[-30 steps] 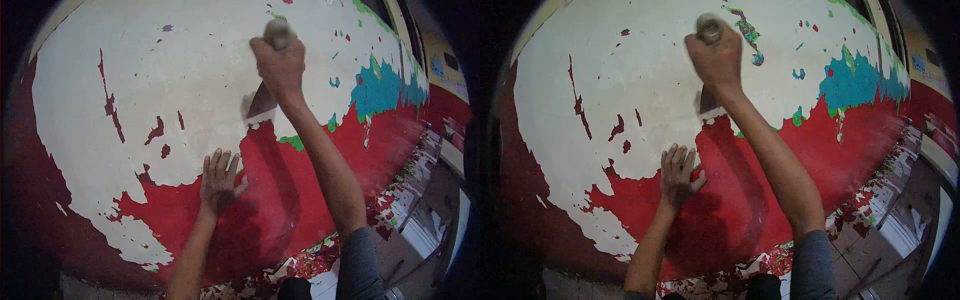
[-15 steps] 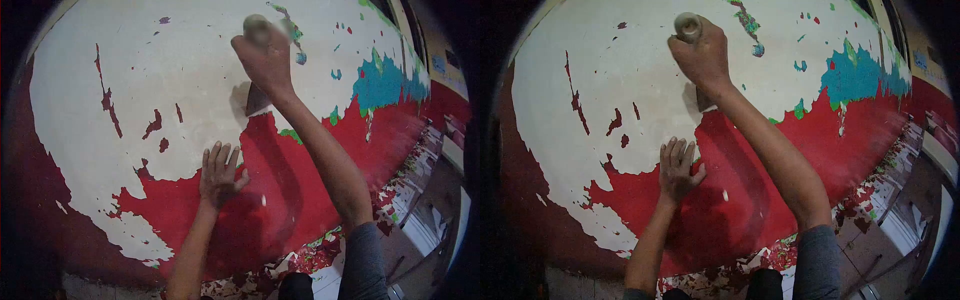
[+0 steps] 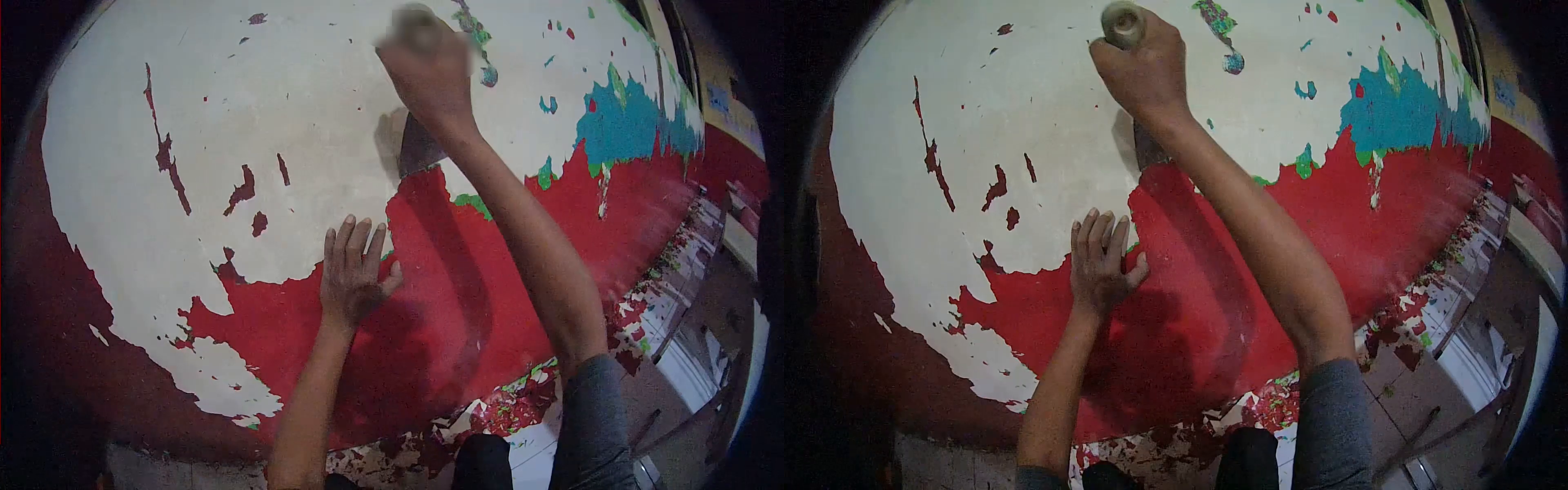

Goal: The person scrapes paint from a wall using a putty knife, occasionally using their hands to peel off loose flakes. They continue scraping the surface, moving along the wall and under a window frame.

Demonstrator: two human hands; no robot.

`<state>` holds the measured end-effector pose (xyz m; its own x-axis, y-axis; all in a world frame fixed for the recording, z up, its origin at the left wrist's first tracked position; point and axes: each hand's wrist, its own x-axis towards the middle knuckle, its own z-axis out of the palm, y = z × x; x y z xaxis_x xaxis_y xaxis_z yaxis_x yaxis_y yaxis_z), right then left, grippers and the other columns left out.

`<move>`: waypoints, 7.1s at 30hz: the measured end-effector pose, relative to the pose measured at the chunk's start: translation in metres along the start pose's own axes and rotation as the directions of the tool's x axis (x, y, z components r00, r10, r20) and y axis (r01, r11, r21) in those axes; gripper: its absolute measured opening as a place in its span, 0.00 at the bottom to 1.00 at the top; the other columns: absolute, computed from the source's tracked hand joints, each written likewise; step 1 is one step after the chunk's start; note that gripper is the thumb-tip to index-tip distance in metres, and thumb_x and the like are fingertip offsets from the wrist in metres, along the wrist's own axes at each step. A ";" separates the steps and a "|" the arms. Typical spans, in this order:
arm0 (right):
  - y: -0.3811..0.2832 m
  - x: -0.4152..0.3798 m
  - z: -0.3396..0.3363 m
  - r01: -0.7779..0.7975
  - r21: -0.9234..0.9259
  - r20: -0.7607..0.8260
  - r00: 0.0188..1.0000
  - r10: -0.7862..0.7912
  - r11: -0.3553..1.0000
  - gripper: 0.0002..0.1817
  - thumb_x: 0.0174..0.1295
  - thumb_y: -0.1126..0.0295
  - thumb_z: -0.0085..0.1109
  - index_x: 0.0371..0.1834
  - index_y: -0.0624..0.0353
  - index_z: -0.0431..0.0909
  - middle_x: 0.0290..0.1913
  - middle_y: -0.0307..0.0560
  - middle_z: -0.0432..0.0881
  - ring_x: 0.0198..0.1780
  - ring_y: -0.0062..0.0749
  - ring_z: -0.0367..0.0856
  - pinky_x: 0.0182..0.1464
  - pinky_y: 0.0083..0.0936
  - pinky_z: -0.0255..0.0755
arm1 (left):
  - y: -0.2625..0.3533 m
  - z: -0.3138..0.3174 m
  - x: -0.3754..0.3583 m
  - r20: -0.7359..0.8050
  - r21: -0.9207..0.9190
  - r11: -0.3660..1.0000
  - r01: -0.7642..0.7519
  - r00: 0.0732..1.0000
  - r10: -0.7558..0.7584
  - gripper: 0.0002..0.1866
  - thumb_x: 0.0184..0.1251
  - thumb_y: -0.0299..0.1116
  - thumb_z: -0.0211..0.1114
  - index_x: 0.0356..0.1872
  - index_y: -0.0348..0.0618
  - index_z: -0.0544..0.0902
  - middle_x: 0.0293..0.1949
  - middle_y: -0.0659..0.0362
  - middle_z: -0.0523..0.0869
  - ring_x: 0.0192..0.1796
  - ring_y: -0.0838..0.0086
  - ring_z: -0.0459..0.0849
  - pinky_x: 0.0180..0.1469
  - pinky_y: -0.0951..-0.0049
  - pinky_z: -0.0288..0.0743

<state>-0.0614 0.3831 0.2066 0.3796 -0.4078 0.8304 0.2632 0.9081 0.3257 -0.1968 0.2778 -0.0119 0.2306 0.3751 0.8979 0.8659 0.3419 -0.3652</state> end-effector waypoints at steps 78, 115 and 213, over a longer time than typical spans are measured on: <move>-0.037 -0.083 -0.026 -0.644 0.291 0.515 0.728 0.452 0.707 0.14 0.47 0.68 0.64 0.33 0.66 0.77 0.28 0.56 0.80 0.31 0.51 0.80 0.38 0.36 0.74 | -0.001 0.004 -0.001 -0.036 -0.013 0.998 0.054 0.998 -0.054 0.35 0.51 0.45 0.66 0.62 0.43 0.69 0.63 0.49 0.65 0.70 0.55 0.58 0.70 0.45 0.50; -0.359 -0.159 -0.437 -0.512 -0.845 0.275 -0.666 0.693 -0.157 0.16 0.51 0.61 0.67 0.31 0.62 0.75 0.22 0.47 0.80 0.25 0.30 0.78 0.31 0.30 0.74 | 0.105 -0.037 -0.009 0.814 -0.580 0.256 0.774 0.564 0.139 0.22 0.55 0.35 0.66 0.51 0.39 0.77 0.49 0.50 0.82 0.50 0.51 0.79 0.50 0.57 0.73; 0.171 0.084 -0.118 -0.627 -0.338 0.891 -0.453 -0.024 -0.702 0.10 0.64 0.67 0.53 0.42 0.62 0.72 0.25 0.42 0.76 0.21 0.23 0.75 0.21 0.21 0.69 | 0.075 -0.068 0.201 0.476 0.000 0.093 0.996 0.082 -0.875 0.12 0.67 0.35 0.60 0.28 0.36 0.77 0.25 0.58 0.79 0.29 0.69 0.77 0.40 0.71 0.74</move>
<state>0.1200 0.4931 0.2792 -0.9687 0.2476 0.0189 -0.1232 -0.4133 -0.9022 -0.0553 0.3199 0.1585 -0.9506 0.1419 0.2760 0.3102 0.4054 0.8599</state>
